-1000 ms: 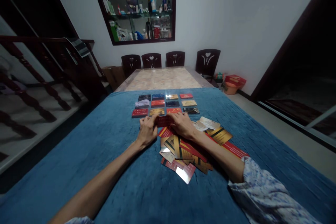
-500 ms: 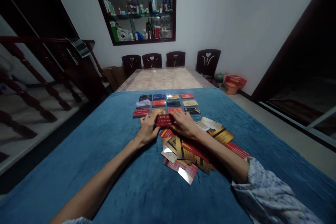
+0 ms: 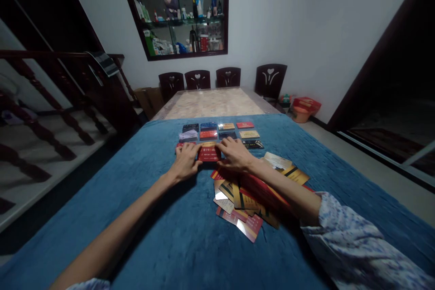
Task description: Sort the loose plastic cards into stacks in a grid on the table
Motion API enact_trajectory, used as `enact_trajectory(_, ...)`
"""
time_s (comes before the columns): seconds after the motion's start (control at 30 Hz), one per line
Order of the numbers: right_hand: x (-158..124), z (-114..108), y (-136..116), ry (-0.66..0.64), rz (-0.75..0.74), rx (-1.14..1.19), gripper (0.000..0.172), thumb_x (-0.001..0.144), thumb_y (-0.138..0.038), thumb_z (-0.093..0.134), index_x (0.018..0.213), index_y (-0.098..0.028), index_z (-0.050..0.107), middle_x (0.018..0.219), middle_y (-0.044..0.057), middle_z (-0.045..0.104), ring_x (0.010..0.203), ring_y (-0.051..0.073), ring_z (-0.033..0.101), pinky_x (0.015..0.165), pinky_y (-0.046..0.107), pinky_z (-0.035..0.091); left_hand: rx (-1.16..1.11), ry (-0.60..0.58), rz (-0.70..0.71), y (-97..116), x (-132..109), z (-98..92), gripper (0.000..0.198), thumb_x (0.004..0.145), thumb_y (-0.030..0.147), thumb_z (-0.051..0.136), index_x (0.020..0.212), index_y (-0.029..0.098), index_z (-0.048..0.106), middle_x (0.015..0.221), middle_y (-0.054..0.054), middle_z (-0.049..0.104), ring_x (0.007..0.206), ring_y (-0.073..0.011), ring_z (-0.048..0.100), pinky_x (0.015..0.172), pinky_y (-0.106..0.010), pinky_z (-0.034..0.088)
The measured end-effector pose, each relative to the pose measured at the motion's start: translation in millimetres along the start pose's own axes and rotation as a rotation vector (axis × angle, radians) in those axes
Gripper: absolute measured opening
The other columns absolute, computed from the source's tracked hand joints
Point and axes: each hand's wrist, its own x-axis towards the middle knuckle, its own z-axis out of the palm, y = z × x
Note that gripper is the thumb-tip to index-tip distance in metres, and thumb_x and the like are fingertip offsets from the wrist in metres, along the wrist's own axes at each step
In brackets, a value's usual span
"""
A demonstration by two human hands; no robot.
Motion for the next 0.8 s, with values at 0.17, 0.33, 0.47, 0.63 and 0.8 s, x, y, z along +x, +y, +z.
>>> enact_trajectory(0.17, 22, -10, -7, -0.039, -0.013, 0.015, 0.047, 0.09, -0.045, 0.059, 0.127, -0.016, 0.056, 0.129, 0.018, 0.057, 0.118, 0.033, 0.048, 0.089, 0.043, 0.042, 0.047, -0.013, -0.014, -15, 3, -14.0, 0.048, 0.082, 0.019, 0.06, 0.13, 0.02, 0.054, 0.129, -0.014, 0.059, 0.121, -0.0328, 0.047, 0.1, -0.052, 0.035)
enact_trajectory(0.33, 46, -13, -14, -0.045, -0.017, 0.028, 0.045, 0.09, -0.046, 0.059, 0.126, -0.019, 0.058, 0.129, 0.017, 0.058, 0.121, 0.032, 0.048, 0.091, 0.044, 0.044, 0.074, -0.059, -0.053, -34, 9, -26.0, 0.045, 0.082, 0.02, 0.058, 0.127, 0.021, 0.055, 0.128, -0.013, 0.057, 0.118, -0.0313, 0.05, 0.097, -0.051, 0.039)
enact_trajectory(0.47, 65, -14, -19, -0.069, -0.026, 0.043, 0.042, 0.09, -0.046, 0.06, 0.122, -0.019, 0.061, 0.129, 0.017, 0.059, 0.121, 0.032, 0.051, 0.094, 0.046, 0.045, 0.086, -0.116, -0.078, -49, 15, -32.2, 0.044, 0.082, 0.021, 0.058, 0.126, 0.02, 0.055, 0.133, -0.014, 0.054, 0.122, -0.0329, 0.049, 0.097, -0.052, 0.041)
enact_trajectory(0.63, 85, -12, -23, -0.105, -0.034, 0.057, 0.04, 0.088, -0.045, 0.061, 0.119, -0.019, 0.063, 0.128, 0.017, 0.061, 0.122, 0.033, 0.052, 0.093, 0.046, 0.049, 0.1, -0.198, -0.095, -67, 23, -33.9, 0.047, 0.082, 0.021, 0.055, 0.129, 0.019, 0.053, 0.136, -0.015, 0.052, 0.125, -0.0341, 0.049, 0.099, -0.056, 0.042)
enact_trajectory(0.8, 103, -3, -24, -0.142, -0.044, 0.06, 0.039, 0.086, -0.044, 0.064, 0.117, -0.02, 0.066, 0.13, 0.017, 0.062, 0.121, 0.033, 0.055, 0.093, 0.046, 0.051, 0.083, -0.224, -0.102, -85, 29, -28.6, 0.049, 0.08, 0.023, 0.056, 0.13, 0.021, 0.054, 0.134, -0.014, 0.054, 0.123, -0.0331, 0.052, 0.1, -0.055, 0.044)
